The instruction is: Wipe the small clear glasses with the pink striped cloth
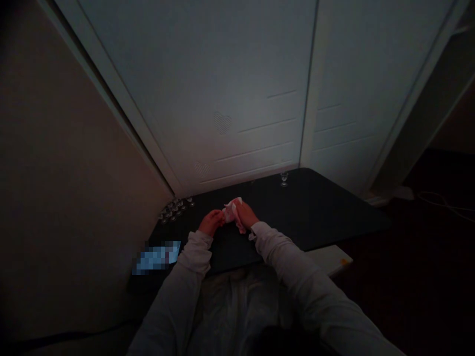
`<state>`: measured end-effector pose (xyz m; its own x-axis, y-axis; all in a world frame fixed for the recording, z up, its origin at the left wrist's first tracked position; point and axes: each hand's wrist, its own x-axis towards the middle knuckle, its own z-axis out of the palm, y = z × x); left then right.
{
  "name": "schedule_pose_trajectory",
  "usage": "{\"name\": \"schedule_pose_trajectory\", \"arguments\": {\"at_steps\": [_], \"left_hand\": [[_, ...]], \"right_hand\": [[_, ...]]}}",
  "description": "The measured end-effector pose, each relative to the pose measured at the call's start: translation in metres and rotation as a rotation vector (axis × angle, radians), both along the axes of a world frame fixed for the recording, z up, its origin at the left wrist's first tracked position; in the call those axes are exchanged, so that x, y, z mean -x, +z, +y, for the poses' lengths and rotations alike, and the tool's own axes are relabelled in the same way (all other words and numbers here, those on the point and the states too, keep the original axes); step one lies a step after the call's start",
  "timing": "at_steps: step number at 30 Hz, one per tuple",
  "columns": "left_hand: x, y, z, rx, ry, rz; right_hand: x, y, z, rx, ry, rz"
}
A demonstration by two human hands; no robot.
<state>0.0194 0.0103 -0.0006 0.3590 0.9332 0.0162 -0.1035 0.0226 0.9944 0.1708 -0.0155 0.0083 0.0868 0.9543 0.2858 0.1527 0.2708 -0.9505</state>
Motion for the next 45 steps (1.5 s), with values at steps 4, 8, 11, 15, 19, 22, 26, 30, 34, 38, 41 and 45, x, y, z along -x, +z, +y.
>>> {"name": "schedule_pose_trajectory", "arguments": {"at_steps": [4,8,11,15,19,22,26,30,34,38,41,45], "left_hand": [[0.000,0.000,0.000,0.011,0.004,-0.009],[0.001,0.000,0.001,-0.002,0.000,0.008],[0.001,0.000,0.001,-0.027,0.008,0.038],[0.001,0.001,0.000,-0.055,-0.003,0.064],[0.002,0.001,0.000,-0.073,-0.015,0.077],[0.003,0.000,0.001,-0.081,-0.023,0.085],[0.003,0.000,0.001,-0.079,-0.021,0.089],[0.003,0.002,0.000,-0.077,-0.027,0.113],[0.002,0.001,0.000,-0.088,-0.024,0.098],[0.001,0.003,-0.001,-0.077,-0.003,0.100],[0.000,0.006,-0.003,-0.078,0.006,0.112],[0.000,0.008,-0.005,-0.070,0.007,0.111]], "right_hand": [[-0.001,0.002,-0.001,0.011,0.000,-0.102],[0.002,0.005,-0.005,-0.001,-0.053,-0.194],[0.005,0.005,-0.006,-0.033,-0.058,-0.229],[0.006,0.002,-0.006,-0.036,-0.074,-0.237],[0.005,0.001,-0.008,-0.016,-0.072,-0.243],[0.005,0.001,-0.009,-0.013,-0.064,-0.262],[0.005,0.001,-0.009,-0.016,-0.035,-0.277],[0.005,0.000,-0.008,-0.020,-0.020,-0.274],[0.006,0.000,-0.008,-0.036,-0.021,-0.271],[0.006,-0.001,-0.007,-0.046,-0.016,-0.284],[0.005,-0.002,-0.006,-0.055,-0.025,-0.289],[0.005,-0.002,-0.006,-0.039,-0.029,-0.286]]}}
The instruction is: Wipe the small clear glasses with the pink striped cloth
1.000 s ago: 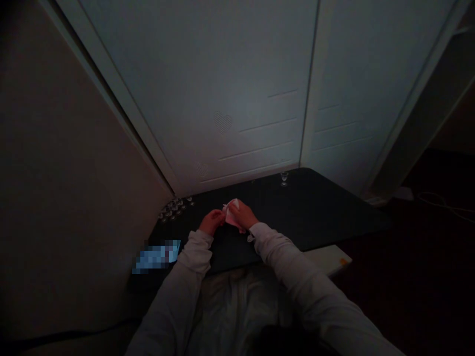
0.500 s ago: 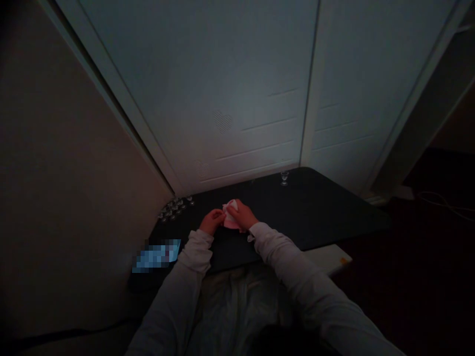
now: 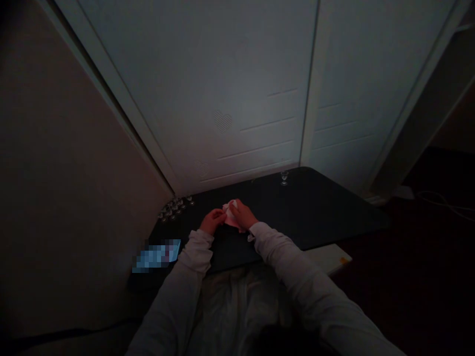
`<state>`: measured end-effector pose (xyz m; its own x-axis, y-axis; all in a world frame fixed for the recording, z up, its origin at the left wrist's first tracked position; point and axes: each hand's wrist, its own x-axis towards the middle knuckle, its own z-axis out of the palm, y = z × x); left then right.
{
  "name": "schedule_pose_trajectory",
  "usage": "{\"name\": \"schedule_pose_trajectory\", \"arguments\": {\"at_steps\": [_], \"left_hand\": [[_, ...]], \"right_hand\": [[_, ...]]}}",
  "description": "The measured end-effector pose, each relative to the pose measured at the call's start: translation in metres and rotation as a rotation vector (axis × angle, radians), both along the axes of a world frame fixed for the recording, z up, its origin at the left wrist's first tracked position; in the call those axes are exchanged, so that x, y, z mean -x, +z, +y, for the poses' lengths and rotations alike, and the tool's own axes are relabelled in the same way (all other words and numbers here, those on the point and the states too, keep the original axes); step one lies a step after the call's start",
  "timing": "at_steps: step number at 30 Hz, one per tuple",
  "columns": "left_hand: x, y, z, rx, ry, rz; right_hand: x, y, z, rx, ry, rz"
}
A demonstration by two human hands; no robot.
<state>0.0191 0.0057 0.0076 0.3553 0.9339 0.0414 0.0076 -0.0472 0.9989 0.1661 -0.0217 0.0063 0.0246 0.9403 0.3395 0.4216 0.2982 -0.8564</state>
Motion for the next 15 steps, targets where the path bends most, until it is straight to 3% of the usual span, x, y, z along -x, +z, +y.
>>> {"name": "schedule_pose_trajectory", "arguments": {"at_steps": [15], "left_hand": [[-0.0007,0.0021,-0.0007,0.004,0.025,0.029]], "right_hand": [[0.0007,-0.0002,-0.0005,-0.010,-0.003,0.032]]}}
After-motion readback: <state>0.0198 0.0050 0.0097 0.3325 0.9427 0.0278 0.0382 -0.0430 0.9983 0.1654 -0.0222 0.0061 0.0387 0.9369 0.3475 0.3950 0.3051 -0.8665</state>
